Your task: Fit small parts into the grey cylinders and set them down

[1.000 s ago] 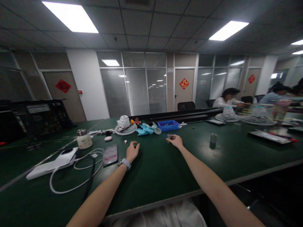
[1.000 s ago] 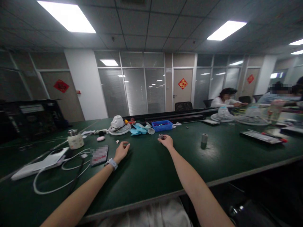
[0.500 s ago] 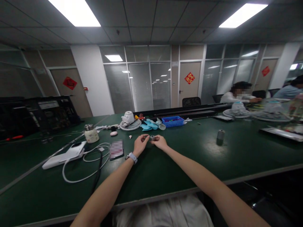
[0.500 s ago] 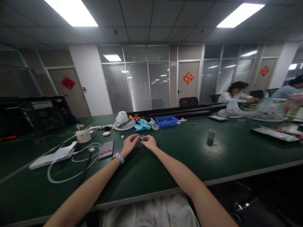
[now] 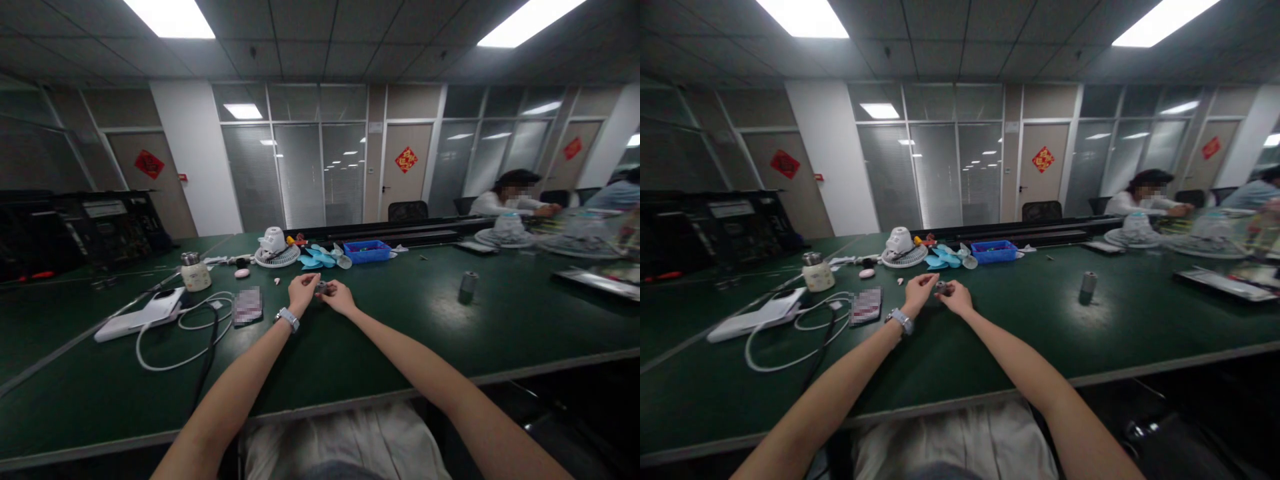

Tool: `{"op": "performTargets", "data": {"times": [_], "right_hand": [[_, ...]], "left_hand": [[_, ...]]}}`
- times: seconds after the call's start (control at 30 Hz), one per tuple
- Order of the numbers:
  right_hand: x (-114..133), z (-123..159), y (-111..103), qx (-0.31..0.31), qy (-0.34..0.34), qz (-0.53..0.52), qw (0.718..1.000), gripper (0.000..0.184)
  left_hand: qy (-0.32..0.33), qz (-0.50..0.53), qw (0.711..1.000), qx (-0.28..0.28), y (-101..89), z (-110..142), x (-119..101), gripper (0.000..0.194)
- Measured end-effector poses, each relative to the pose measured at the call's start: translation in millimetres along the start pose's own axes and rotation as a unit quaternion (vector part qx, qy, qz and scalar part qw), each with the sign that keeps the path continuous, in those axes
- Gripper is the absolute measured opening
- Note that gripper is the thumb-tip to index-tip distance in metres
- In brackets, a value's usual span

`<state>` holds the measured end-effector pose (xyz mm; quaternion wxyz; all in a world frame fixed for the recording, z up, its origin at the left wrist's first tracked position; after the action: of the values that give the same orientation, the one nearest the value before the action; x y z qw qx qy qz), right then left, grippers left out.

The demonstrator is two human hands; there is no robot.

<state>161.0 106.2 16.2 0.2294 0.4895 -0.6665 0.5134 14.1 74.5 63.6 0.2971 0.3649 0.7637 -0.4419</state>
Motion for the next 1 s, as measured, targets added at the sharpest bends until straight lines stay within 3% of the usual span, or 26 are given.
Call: {"op": "performTargets", "data": {"times": [0.1,0.23,0.3,0.37,0.53,0.67,0.77,0.83,0.93,1.0], "right_hand": [[3,3,1,0.001,0.000,0.001,1.000,0.036],[7,4,1,0.004,-0.010,-0.010,1.000,0.036],[6,0,-10,-0.006,-0.009,-0.008,1.000,0.036],[1,-5,-34,-0.043,0.004,0.015,0.999,0.036],[-34,-4,-127,-0.182,0.085,0.151,0.968,0.035],[-72,-2,-160,-0.165,0.139,0.197,0.956,0.038],[-82,-1,-159,-0.130,0.155,0.191,0.961,0.041],[-70,5,-158,-0.154,0.156,0.215,0.952,0.053],[-16,19,-144,-0.230,0.062,0.294,0.926,0.069],[25,22,-106,-0.190,-0.059,0.327,0.924,0.060]], "left_hand": [[0.005,-0.039,0.999,0.019,-7.8,-1,10,0.038],[-0.002,-0.133,0.986,0.098,-2.6,1,30,0.028],[-0.006,-0.158,0.980,0.119,0.5,2,36,0.027],[-0.004,-0.171,0.977,0.126,2.8,3,37,0.027],[0.002,-0.172,0.975,0.143,7.6,4,36,0.031],[-0.016,-0.148,0.980,0.134,4.8,-1,42,0.040],[-0.047,-0.105,0.990,0.078,-8.1,-5,50,0.040],[-0.064,-0.101,0.992,0.040,-16.7,-7,54,0.039],[-0.078,-0.110,0.991,0.016,-21.7,-8,58,0.035],[-0.082,-0.113,0.990,0.016,-20.5,-7,59,0.034]]}}
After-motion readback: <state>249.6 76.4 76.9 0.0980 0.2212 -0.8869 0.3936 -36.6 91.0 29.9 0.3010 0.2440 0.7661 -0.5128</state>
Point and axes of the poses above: each hand's wrist, its own z-axis away from the middle knuckle, its own y-axis out of the palm, x = y × z, the point moved 9 cm from there along -z, towards the middle knuckle, and after that the axes turned 6 degrees about x, right-handed, at the moved point
